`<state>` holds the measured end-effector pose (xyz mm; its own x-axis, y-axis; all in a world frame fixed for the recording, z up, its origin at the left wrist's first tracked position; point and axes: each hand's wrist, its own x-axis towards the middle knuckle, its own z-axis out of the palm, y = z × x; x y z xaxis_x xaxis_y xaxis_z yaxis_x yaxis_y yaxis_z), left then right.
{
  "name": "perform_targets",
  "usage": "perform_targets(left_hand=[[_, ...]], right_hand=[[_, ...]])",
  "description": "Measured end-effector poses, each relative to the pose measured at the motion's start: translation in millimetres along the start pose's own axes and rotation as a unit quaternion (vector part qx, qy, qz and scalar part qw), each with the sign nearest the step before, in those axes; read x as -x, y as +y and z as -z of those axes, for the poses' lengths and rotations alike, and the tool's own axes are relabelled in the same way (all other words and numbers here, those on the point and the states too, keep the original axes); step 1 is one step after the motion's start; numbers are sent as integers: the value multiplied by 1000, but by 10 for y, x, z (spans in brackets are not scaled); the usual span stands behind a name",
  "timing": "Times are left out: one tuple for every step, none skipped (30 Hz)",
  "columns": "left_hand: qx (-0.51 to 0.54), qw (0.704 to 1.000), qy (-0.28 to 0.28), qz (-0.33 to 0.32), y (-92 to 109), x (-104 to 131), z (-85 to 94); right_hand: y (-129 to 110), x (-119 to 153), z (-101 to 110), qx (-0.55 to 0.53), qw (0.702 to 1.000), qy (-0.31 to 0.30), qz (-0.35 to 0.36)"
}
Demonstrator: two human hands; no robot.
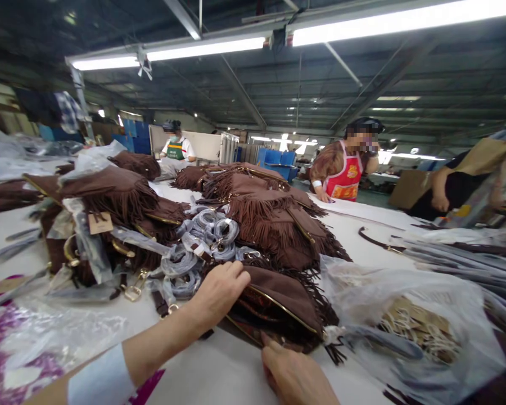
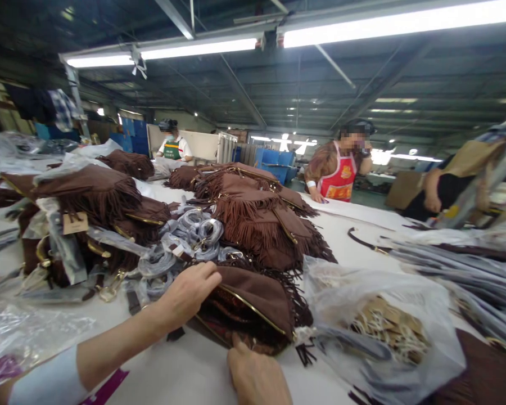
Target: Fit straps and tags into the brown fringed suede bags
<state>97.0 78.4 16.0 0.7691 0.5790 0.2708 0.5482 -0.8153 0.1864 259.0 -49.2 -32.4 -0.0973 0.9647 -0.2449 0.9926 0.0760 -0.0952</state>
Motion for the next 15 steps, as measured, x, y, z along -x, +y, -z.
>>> perform_targets(left_hand=[[-42, 997, -20, -62, 124, 13, 31], [-66, 990, -52, -117, 246, 29, 36], [-68, 981, -92, -154, 359, 49, 16], [-63, 974, -136, -171, 459, 69, -27], [-57, 967, -179, -170, 541, 90, -84], [-55, 963, -214, -153, 602, 107, -149], [-56, 963, -229, -131, 642, 117, -212], [-62, 967, -220, -112, 660, 118, -268], [-70, 973, -195, -99, 658, 105, -311], [-76, 979, -169, -91, 638, 74, -340], [-77, 981, -152, -89, 604, 24, -353], [-66, 983, -147, -90, 562, -46, -353], [-47, 984, -150, -88, 515, -134, -341], [-22, 984, -155, -83, 469, -233, -323], [2, 985, -154, -76, 430, -338, -304]], right_hand=[[9, 17, 28, -18, 1000, 3, 5], [22, 39, 60, -43, 999, 9, 14], [36, 66, 94, -70, 997, 15, 22], [49, 96, 129, -96, 995, 19, 26], [58, 127, 163, -117, 992, 22, 27], [60, 156, 195, -133, 990, 25, 27], [56, 181, 224, -143, 989, 28, 25], [47, 201, 251, -147, 988, 31, 24], [33, 214, 274, -147, 988, 31, 23], [18, 221, 294, -144, 989, 27, 21], [4, 223, 310, -139, 990, 21, 18], [-6, 221, 322, -134, 991, 13, 16], [-11, 218, 329, -128, 992, 7, 14], [-11, 215, 332, -124, 992, 2, 12], [-6, 213, 331, -121, 993, 2, 13]])
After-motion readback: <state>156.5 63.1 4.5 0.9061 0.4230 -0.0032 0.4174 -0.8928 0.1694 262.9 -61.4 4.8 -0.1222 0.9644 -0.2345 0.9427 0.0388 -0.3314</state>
